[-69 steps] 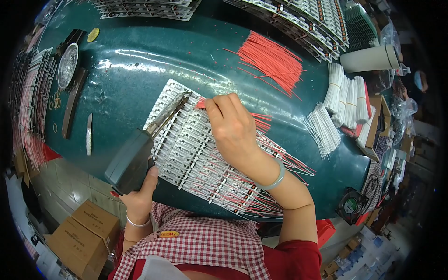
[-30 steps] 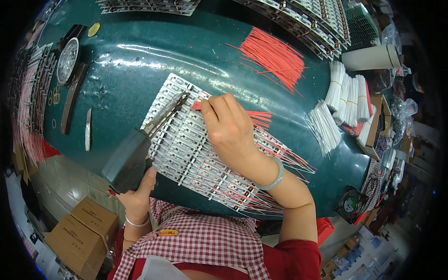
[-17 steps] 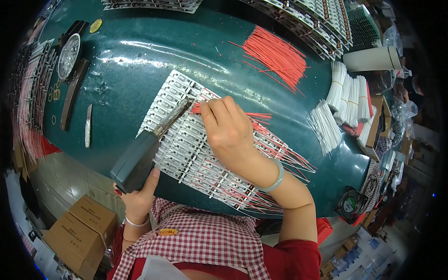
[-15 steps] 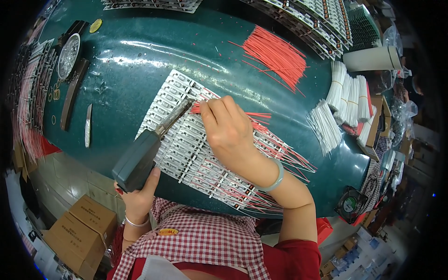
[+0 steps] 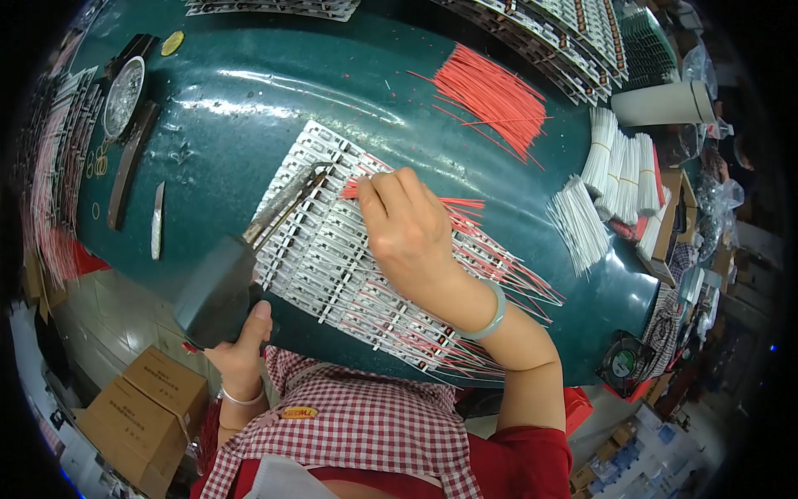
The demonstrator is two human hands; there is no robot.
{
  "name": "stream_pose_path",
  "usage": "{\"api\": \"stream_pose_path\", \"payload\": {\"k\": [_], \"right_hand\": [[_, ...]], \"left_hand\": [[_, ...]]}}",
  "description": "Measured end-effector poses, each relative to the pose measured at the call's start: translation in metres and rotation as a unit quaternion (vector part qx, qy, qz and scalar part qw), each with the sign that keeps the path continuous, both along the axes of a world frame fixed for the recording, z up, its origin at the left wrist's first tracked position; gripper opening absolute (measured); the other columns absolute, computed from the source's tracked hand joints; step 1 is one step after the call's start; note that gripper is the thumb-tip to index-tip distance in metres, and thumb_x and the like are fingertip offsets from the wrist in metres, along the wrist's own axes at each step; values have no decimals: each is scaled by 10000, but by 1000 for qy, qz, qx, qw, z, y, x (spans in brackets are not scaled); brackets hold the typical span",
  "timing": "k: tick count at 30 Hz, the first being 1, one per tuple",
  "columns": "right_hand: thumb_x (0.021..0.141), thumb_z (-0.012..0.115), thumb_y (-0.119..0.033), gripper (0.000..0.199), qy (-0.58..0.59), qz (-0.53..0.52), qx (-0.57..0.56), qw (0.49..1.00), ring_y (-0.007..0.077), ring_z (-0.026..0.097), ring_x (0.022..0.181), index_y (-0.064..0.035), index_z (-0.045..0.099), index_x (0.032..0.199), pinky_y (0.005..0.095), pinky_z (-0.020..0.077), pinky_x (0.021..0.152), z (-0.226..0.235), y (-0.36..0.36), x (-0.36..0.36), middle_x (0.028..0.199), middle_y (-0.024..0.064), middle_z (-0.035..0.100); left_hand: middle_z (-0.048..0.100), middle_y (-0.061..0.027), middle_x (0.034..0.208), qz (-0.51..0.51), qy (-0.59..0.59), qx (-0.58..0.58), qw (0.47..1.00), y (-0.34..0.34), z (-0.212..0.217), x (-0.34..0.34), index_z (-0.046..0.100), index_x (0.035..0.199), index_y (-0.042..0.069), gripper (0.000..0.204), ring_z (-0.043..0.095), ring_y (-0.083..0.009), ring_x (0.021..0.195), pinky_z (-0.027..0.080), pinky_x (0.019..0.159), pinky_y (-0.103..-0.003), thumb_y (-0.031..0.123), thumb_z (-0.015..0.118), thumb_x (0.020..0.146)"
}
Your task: The person solders individual red wires onto a large panel of circuit strips using a soldering iron.
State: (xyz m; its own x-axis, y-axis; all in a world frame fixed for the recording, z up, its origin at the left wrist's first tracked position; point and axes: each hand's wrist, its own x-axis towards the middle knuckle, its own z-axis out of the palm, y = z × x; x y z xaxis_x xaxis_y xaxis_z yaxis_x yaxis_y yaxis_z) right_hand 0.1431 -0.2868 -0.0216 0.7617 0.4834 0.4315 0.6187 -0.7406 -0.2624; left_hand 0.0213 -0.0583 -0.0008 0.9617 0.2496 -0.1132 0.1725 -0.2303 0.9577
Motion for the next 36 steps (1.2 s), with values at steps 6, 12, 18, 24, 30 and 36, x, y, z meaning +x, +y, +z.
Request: {"api": "stream_pose_path", "payload": {"k": [6, 12, 18, 24, 30, 36], "right_hand": [[695, 661, -2, 345, -27, 13, 24, 999, 256, 587, 845, 89, 668, 1028, 343, 510, 668, -1, 2, -6, 935, 125, 605], [702, 667, 4, 341, -20, 20, 20, 999, 247, 585, 818, 93, 669, 1031, 334, 505, 650, -2, 4, -9, 916, 121, 606], [709, 666, 3, 333, -12, 15, 7, 1000, 243, 581, 823, 97, 671, 1029, 331, 506, 654, -1, 6, -9, 916, 122, 601], [717, 665, 0, 330, -7, 11, -6, 1000, 241, 576, 829, 100, 673, 1032, 332, 508, 667, 1, 6, -10, 915, 120, 594], [717, 655, -5, 330, -3, 11, -8, 1000, 245, 578, 842, 96, 669, 1032, 337, 511, 676, 1, 7, -11, 921, 123, 591], [703, 644, -12, 343, 3, 5, -13, 1000, 251, 581, 851, 88, 664, 1031, 344, 516, 686, 1, 7, -11, 945, 124, 596]], "left_hand": [[682, -157, 1053, 25, 12, -52, 998, 0, 2, 0, 615, 1219, -60, 414, 598, -127, 620, 479, 518, -251, -45, 739, 824], [729, -66, 862, 36, 45, -13, 998, -3, 7, 2, 729, 964, -20, 185, 652, -123, 685, 521, 634, -270, 34, 804, 803], [705, -94, 834, -41, -52, 61, 996, -3, 4, 8, 711, 943, -31, 174, 655, -144, 680, 511, 618, -272, -1, 778, 786], [685, -111, 866, -50, -40, 41, 997, -5, 12, 15, 696, 937, -55, 165, 660, -172, 693, 514, 628, -278, -36, 749, 782], [695, -96, 840, -58, -34, 71, 995, -2, 8, 6, 708, 940, -42, 163, 649, -159, 666, 518, 616, -275, -12, 763, 789], [695, -105, 1060, -12, -16, 23, 1000, 8, -5, -14, 637, 1235, -27, 424, 633, -130, 755, 516, 641, -250, -29, 768, 832]]}}
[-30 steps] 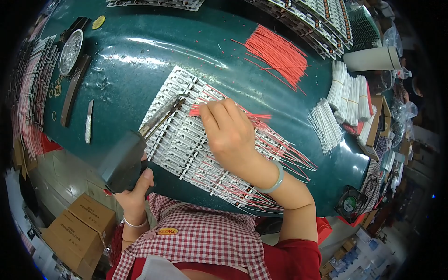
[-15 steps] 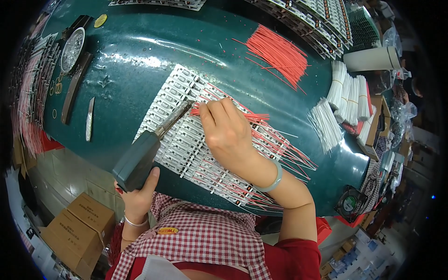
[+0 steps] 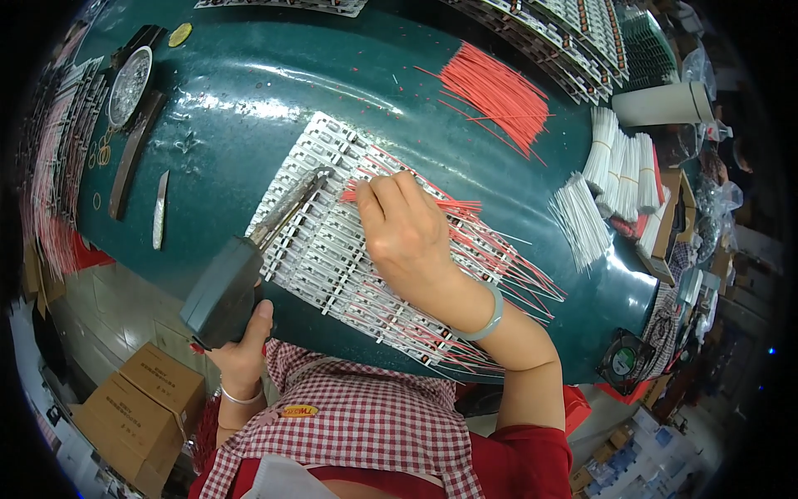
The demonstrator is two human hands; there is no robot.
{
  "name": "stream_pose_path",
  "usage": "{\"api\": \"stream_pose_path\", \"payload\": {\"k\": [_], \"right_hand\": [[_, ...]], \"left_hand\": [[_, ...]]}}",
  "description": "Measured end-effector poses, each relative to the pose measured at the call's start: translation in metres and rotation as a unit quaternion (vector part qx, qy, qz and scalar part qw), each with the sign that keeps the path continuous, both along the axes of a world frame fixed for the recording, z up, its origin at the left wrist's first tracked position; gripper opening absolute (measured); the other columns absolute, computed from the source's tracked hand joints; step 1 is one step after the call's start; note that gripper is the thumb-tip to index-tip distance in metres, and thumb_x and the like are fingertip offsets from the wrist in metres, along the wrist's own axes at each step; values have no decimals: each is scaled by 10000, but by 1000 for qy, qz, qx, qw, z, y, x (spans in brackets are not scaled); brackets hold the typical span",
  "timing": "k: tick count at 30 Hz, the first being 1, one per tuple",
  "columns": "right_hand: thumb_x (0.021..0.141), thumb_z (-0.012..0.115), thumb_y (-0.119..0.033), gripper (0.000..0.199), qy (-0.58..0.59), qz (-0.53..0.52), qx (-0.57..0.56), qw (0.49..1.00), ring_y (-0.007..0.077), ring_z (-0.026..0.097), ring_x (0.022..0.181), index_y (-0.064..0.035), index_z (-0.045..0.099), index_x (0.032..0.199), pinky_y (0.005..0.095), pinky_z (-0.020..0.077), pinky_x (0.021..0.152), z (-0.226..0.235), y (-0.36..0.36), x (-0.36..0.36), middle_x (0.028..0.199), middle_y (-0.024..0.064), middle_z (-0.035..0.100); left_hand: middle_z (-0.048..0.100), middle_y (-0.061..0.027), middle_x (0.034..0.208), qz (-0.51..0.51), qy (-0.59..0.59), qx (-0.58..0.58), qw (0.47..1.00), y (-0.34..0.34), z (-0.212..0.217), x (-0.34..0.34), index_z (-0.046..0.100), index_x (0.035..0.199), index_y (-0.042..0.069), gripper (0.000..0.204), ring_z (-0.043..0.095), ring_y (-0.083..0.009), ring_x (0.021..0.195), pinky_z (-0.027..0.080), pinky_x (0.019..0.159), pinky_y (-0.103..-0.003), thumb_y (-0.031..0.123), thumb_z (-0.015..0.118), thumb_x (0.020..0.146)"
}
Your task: The person solders individual red wires onto a large panel of circuit strips using a soldering iron.
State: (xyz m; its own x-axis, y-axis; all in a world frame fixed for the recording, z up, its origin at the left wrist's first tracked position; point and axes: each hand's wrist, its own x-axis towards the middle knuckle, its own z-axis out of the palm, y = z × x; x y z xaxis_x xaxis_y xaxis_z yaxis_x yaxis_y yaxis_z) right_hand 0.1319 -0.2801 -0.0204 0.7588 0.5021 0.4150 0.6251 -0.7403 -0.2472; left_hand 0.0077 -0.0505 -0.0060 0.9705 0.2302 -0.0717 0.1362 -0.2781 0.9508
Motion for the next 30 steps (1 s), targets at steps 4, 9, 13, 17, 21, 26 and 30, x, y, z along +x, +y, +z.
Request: {"api": "stream_pose_path", "payload": {"k": [4, 9, 13, 17, 21, 26, 30], "right_hand": [[696, 651, -3, 344, -21, 4, 17, 1000, 255, 583, 848, 84, 664, 1028, 346, 517, 682, 0, 0, 0, 952, 126, 601], [693, 656, 4, 350, -14, 12, 24, 1000, 257, 582, 836, 86, 663, 1033, 346, 514, 672, -1, 3, -8, 941, 129, 601], [692, 656, 7, 353, -12, 22, 23, 999, 255, 576, 829, 95, 662, 1033, 344, 509, 664, -3, 4, -8, 933, 130, 596], [689, 656, 8, 357, -10, 24, 17, 1000, 253, 572, 826, 101, 661, 1034, 342, 506, 660, 0, 5, -8, 924, 130, 592], [693, 653, 16, 362, -1, 11, 10, 1000, 260, 585, 821, 86, 666, 1048, 348, 509, 663, 1, 7, -10, 928, 126, 605], [710, 650, -13, 344, -9, 20, 0, 1000, 243, 572, 830, 95, 667, 1036, 332, 499, 652, 0, 7, -8, 912, 117, 581], [710, 651, -11, 340, -7, 13, -7, 1000, 243, 573, 834, 91, 669, 1033, 334, 500, 656, 0, 7, -10, 914, 116, 583]], "left_hand": [[695, -111, 1076, -24, -26, 16, 999, 3, 0, -1, 633, 1241, -32, 432, 645, -142, 812, 530, 682, -266, -29, 769, 831], [721, -96, 829, 28, -22, 30, 999, -5, 11, 9, 724, 965, -33, 193, 656, -150, 655, 522, 615, -272, 19, 787, 789], [702, -121, 858, -27, -31, 56, 998, -4, 14, 13, 704, 941, -56, 184, 665, -180, 682, 526, 630, -279, -19, 762, 771], [691, -134, 862, -47, -60, 63, 995, -6, 15, 16, 695, 922, -62, 168, 663, -193, 687, 524, 635, -282, -42, 749, 764], [691, -138, 873, -55, -50, 69, 995, -5, 16, 15, 695, 919, -63, 166, 668, -204, 687, 526, 636, -285, -45, 745, 762], [696, -144, 879, -40, -40, 74, 996, -3, 12, 10, 701, 928, -61, 174, 681, -212, 700, 533, 635, -287, -30, 750, 764], [699, -139, 862, 0, -26, 54, 998, -1, 6, 1, 711, 941, -50, 189, 684, -207, 687, 535, 621, -283, -9, 766, 765]]}}
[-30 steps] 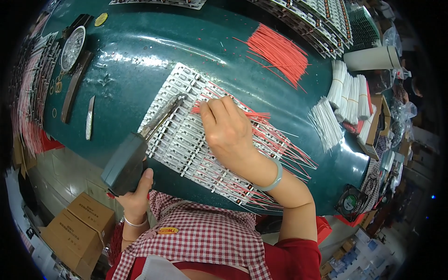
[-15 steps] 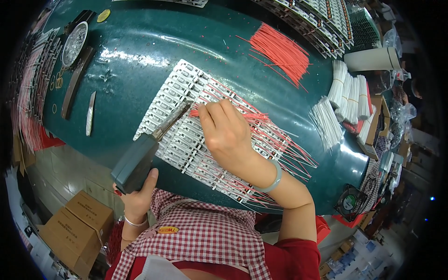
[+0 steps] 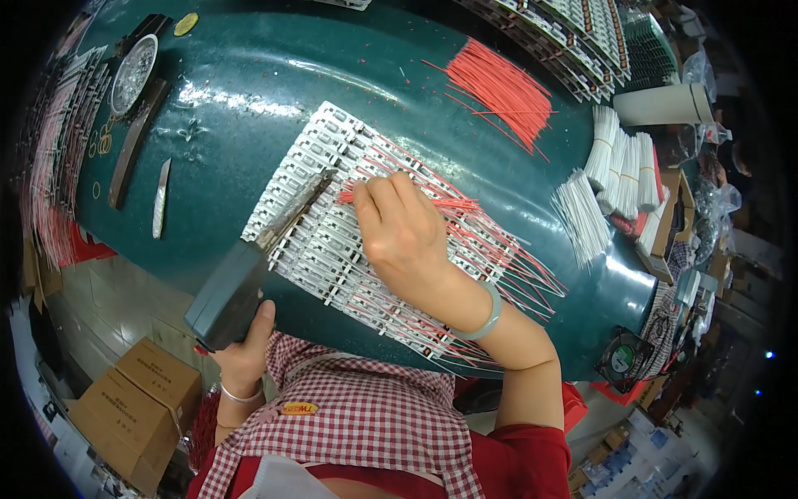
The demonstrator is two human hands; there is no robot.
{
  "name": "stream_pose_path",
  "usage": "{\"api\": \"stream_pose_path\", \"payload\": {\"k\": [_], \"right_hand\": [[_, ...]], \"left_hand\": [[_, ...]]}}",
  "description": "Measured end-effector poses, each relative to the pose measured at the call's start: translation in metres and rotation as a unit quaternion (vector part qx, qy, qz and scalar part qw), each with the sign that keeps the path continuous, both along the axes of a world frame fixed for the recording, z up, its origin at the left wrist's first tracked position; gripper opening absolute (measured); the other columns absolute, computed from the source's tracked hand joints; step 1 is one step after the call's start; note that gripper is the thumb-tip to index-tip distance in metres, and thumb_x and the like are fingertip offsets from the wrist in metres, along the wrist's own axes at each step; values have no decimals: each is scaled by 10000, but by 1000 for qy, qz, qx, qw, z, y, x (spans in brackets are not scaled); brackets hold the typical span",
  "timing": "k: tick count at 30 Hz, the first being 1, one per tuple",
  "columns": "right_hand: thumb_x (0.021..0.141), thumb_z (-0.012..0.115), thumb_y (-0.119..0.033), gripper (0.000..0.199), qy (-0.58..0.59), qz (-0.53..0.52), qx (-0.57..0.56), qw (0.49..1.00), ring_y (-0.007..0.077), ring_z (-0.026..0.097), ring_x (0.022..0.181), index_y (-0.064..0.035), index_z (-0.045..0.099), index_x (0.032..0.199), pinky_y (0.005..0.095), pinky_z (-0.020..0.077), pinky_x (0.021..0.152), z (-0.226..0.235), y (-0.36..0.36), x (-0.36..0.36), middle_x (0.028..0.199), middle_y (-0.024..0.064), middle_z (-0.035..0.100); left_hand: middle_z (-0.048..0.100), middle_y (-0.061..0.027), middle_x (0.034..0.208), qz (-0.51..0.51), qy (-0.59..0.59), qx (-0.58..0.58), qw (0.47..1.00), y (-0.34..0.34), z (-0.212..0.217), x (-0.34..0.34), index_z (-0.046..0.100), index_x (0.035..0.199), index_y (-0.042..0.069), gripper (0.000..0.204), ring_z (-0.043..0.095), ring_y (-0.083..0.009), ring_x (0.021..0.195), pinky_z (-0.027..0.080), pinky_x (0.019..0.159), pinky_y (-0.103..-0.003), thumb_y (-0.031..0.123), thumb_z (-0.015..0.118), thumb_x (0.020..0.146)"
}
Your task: The person solders individual red wires onto a large panel of circuit strips using a soldering iron.
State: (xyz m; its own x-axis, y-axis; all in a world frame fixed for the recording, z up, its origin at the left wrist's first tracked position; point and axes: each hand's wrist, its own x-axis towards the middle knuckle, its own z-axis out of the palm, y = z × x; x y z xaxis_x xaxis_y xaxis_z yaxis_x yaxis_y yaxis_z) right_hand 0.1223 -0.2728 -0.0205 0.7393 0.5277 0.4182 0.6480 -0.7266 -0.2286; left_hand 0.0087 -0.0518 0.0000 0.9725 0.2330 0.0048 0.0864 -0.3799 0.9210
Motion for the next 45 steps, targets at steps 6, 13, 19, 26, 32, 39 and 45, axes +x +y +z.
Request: {"api": "stream_pose_path", "payload": {"k": [6, 13, 19, 26, 32, 39, 45], "right_hand": [[691, 654, -9, 364, -10, 8, 23, 1000, 249, 579, 837, 92, 669, 1041, 338, 510, 667, 2, 0, -1, 928, 120, 596], [699, 664, -3, 360, -2, 17, 21, 1000, 246, 578, 827, 96, 671, 1045, 331, 502, 639, -1, 3, -7, 916, 118, 596], [713, 663, -1, 341, -1, 19, 7, 1000, 243, 570, 823, 101, 668, 1038, 329, 499, 631, 0, 4, -8, 906, 117, 586], [708, 660, -4, 334, -2, 21, 7, 1000, 243, 569, 829, 103, 665, 1025, 329, 502, 632, 0, 5, -7, 908, 123, 582], [704, 657, -6, 331, -1, 24, 3, 1000, 242, 564, 823, 99, 664, 1017, 327, 502, 631, 2, 5, -7, 899, 121, 578], [698, 663, 0, 323, -2, 18, -1, 1000, 242, 570, 827, 94, 663, 1006, 326, 504, 631, 1, 6, -8, 903, 118, 582], [683, 666, 9, 350, -11, 26, 29, 999, 254, 581, 836, 97, 664, 1023, 339, 507, 633, 2, 5, -13, 925, 127, 596]], "left_hand": [[707, -122, 855, -1, -50, 35, 998, 3, -2, -4, 721, 959, -34, 214, 682, -188, 664, 532, 588, -277, 13, 790, 762], [701, -135, 872, -19, -24, 6, 1000, 3, 5, -1, 708, 950, -66, 195, 675, -191, 686, 531, 632, -273, -31, 759, 765], [699, -139, 889, -35, 0, -4, 999, 3, 6, -2, 700, 935, -71, 177, 679, -200, 707, 532, 657, -276, -48, 746, 766], [696, -141, 918, -49, 12, 6, 999, 4, 9, -1, 696, 935, -67, 179, 679, -206, 718, 530, 655, -276, -56, 742, 762], [688, -139, 885, -58, -20, 34, 998, 7, 5, -4, 694, 954, -66, 201, 676, -210, 705, 531, 646, -276, -49, 742, 760], [692, -142, 866, 13, -13, 3, 1000, 8, -1, -14, 705, 951, -61, 215, 671, -199, 692, 534, 635, -280, -11, 764, 751], [698, -138, 852, -4, -21, 10, 1000, 10, 2, -16, 708, 957, -61, 216, 676, -206, 680, 535, 626, -279, -19, 762, 752]]}}
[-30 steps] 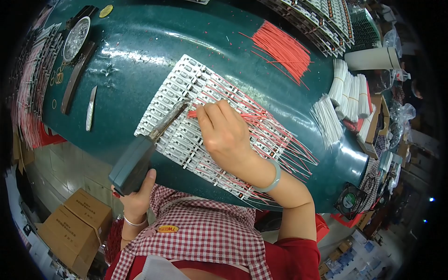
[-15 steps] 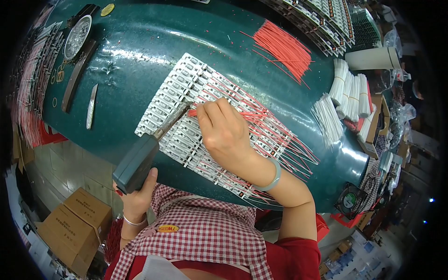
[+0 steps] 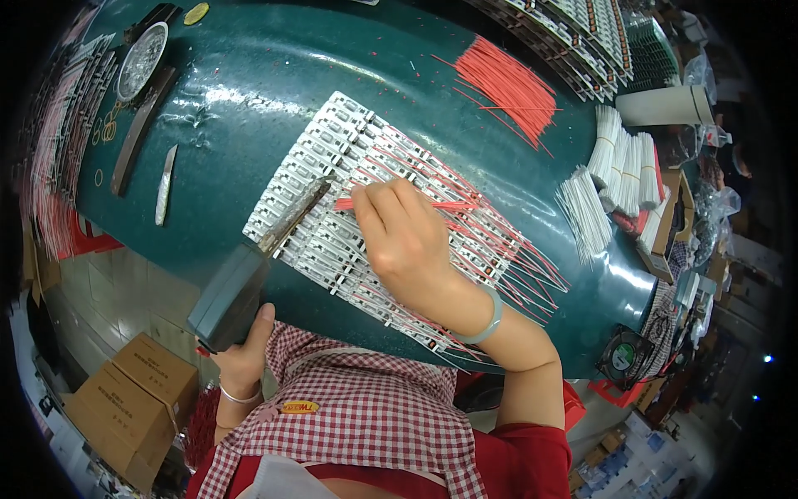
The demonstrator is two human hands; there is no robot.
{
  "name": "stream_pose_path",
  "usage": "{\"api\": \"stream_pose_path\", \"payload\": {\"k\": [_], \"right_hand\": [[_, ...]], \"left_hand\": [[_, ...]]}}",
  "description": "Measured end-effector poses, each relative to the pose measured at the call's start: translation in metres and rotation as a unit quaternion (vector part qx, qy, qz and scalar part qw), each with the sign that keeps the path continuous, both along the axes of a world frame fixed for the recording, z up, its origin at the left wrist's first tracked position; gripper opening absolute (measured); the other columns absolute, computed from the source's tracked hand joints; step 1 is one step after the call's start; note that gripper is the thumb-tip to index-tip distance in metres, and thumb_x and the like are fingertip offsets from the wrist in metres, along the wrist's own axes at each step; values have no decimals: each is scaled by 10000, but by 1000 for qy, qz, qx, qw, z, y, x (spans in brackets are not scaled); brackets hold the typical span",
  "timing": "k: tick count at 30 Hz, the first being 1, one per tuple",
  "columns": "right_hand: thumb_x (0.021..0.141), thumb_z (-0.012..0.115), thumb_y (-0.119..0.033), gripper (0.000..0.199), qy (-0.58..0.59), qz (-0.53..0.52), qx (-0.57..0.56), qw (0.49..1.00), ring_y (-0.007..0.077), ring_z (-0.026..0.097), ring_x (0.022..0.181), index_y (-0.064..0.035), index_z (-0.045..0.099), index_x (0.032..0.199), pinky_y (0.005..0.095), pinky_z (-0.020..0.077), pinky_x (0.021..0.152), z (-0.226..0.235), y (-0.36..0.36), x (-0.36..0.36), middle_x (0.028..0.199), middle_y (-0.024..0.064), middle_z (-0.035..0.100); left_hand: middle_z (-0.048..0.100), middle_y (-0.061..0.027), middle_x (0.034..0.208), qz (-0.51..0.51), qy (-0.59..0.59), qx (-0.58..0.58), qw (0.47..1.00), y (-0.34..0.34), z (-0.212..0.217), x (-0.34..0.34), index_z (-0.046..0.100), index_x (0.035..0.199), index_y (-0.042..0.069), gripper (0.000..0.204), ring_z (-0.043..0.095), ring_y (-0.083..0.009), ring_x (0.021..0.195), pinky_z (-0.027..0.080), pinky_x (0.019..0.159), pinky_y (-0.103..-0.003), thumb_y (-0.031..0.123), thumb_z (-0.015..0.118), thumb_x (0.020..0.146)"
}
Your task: The person solders individual red wires onto a large panel of circuit strips using a soldering iron.
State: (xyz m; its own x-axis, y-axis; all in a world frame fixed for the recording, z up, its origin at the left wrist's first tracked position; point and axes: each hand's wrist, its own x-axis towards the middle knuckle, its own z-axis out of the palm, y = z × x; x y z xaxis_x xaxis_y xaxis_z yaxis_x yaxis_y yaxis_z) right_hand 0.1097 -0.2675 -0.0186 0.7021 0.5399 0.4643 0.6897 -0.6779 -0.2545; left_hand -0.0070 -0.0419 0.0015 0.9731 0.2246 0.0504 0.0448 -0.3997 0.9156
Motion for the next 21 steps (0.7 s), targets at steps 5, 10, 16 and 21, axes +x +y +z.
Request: {"api": "stream_pose_path", "payload": {"k": [5, 10, 16, 21], "right_hand": [[676, 663, 9, 368, 4, 2, 5, 1000, 256, 581, 824, 102, 664, 1031, 347, 502, 625, -5, 2, -3, 917, 131, 593], [678, 661, 8, 364, 1, 1, -13, 1000, 241, 570, 805, 110, 664, 1027, 332, 496, 612, -4, 5, -6, 898, 122, 584], [690, 655, -2, 345, -2, 0, -23, 1000, 234, 565, 807, 109, 663, 1016, 317, 490, 603, -1, 6, -4, 888, 115, 576], [691, 657, -7, 343, 1, 2, -23, 1000, 234, 563, 806, 107, 662, 1015, 315, 490, 603, -2, 7, -5, 885, 111, 573]], "left_hand": [[701, -141, 879, -13, 29, -7, 999, 1, 1, -1, 707, 956, -61, 200, 685, -215, 697, 541, 647, -282, -34, 755, 764], [696, -148, 916, -40, 22, 12, 999, 2, 4, -1, 699, 941, -62, 183, 685, -220, 715, 539, 650, -287, -41, 751, 766], [684, -143, 900, -53, 22, 36, 998, 2, 7, 2, 691, 916, -53, 166, 674, -221, 700, 530, 629, -291, -47, 747, 760], [686, -140, 882, -54, 11, 31, 998, 4, -1, -5, 694, 932, -53, 180, 668, -217, 688, 529, 622, -289, -41, 748, 760]]}}
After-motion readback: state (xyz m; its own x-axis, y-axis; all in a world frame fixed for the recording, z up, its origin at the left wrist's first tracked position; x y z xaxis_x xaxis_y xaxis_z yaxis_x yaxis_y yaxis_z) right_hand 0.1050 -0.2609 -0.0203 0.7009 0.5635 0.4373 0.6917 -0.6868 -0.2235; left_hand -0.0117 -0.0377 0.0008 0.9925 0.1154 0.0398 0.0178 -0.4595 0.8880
